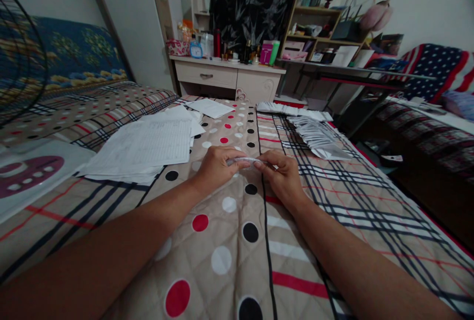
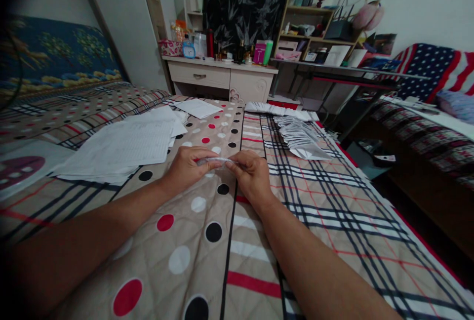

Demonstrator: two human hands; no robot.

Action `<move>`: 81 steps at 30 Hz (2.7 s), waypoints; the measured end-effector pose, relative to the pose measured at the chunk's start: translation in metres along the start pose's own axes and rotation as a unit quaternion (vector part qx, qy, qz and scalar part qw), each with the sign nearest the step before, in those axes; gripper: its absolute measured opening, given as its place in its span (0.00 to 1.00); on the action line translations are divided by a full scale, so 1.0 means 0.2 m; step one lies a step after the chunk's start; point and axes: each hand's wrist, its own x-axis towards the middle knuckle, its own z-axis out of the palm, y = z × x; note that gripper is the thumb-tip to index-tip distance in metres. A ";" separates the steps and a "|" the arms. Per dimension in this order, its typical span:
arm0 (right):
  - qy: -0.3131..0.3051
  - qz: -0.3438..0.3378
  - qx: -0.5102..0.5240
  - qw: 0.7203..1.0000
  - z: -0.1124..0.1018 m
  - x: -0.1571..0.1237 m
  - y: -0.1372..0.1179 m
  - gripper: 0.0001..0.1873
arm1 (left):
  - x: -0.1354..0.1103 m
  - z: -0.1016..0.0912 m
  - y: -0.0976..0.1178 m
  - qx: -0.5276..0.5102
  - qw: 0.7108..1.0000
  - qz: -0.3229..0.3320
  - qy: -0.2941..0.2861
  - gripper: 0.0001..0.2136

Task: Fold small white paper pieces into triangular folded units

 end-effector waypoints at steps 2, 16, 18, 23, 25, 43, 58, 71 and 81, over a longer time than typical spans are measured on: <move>0.001 0.022 -0.002 1.000 0.00 0.00 0.00 0.10 | 0.00 0.00 0.01 -0.011 1.000 -0.010 -0.002 0.03; -0.074 0.066 0.060 0.993 0.01 0.01 -0.01 0.11 | 0.01 0.01 0.02 -0.069 0.989 -0.107 -0.078 0.04; -0.077 0.075 0.049 0.993 0.02 0.01 0.01 0.09 | 0.02 0.00 0.01 -0.061 0.987 -0.124 -0.080 0.06; -0.088 0.112 0.013 0.990 0.01 0.01 0.08 0.10 | 0.02 -0.01 0.00 -0.110 0.961 -0.234 -0.096 0.07; -0.077 0.124 -0.005 0.989 0.00 0.01 0.09 0.10 | 0.02 -0.02 0.00 -0.102 0.959 -0.249 -0.091 0.07; -0.100 0.068 -0.165 0.979 0.04 -0.01 0.00 0.19 | 0.03 -0.02 0.11 0.262 0.955 -0.020 -0.139 0.12; -0.137 0.075 0.002 0.988 0.05 -0.01 0.00 0.18 | 0.03 -0.03 0.02 0.205 0.970 -0.066 -0.113 0.24; 0.020 0.233 0.150 0.961 -0.04 0.02 0.09 0.16 | 0.04 -0.09 -0.12 0.183 0.962 -0.190 0.070 0.27; -0.038 0.327 0.319 0.889 -0.03 0.04 0.01 0.16 | 0.01 0.06 -0.05 -0.281 0.951 -0.121 -0.049 0.44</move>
